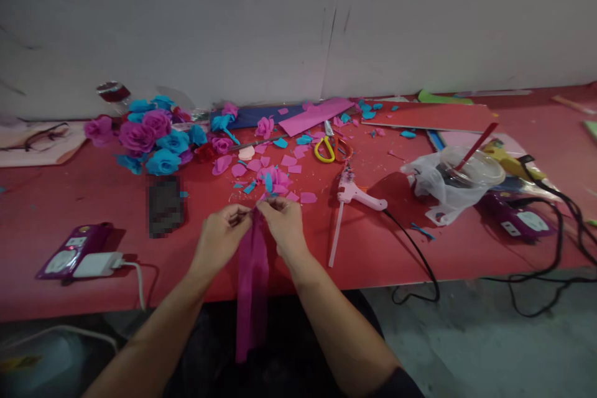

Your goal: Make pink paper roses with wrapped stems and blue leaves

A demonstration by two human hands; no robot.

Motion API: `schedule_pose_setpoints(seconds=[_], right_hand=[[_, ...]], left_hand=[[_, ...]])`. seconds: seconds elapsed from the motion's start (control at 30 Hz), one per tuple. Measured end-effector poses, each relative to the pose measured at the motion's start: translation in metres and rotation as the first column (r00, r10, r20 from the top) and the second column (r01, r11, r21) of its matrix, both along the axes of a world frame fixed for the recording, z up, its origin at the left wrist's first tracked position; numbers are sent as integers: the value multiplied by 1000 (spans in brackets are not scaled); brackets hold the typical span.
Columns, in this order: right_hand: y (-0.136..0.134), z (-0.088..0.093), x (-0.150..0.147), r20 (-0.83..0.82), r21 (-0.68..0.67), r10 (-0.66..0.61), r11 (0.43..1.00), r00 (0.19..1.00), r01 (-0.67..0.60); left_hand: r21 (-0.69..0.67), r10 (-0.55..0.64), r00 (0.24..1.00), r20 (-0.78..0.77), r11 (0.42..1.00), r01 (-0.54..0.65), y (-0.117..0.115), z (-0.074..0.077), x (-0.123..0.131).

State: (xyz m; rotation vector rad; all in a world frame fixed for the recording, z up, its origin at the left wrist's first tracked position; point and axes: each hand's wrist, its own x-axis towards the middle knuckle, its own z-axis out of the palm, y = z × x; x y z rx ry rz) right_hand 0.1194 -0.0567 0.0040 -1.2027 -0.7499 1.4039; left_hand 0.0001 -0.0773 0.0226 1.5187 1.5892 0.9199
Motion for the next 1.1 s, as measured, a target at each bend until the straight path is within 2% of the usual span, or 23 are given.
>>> schedule_pose_setpoints(seconds=[0.13,0.2,0.3,0.4,0.53,0.7,0.87,0.97,1.1], right_hand=[[1,4,6,-32,47,79,996,996,-77],[0,8,9,-18,66,135,989,991,-133],[-4,14,10,-22,91,183,979,983,-180],[-11,19,8,-37,147,206,969,978,-199],[-19,16,3,163,233,199,944,966,-234],[-20,12,1,277,227,217,932,936,-283],[-22,17,5,263,125,300,932,917,-341],[-25,21,9,175,78,372,918,912,-389],[-28,22,12,109,63,402,910,909,-410]], left_hand=[[-72,-53,982,179,995,67,5,6,-3],[-101,-70,973,219,990,94,9,10,-7],[-145,-15,954,299,988,61,11,16,-10],[-191,131,868,478,981,-42,7,17,-6],[-244,302,719,626,952,-188,-2,12,3],[-262,349,590,728,937,-231,-10,5,12],[-236,303,565,768,953,-191,-11,5,7],[-280,291,549,783,954,-107,-9,7,-3],[-331,282,553,784,944,-13,-9,7,-12]])
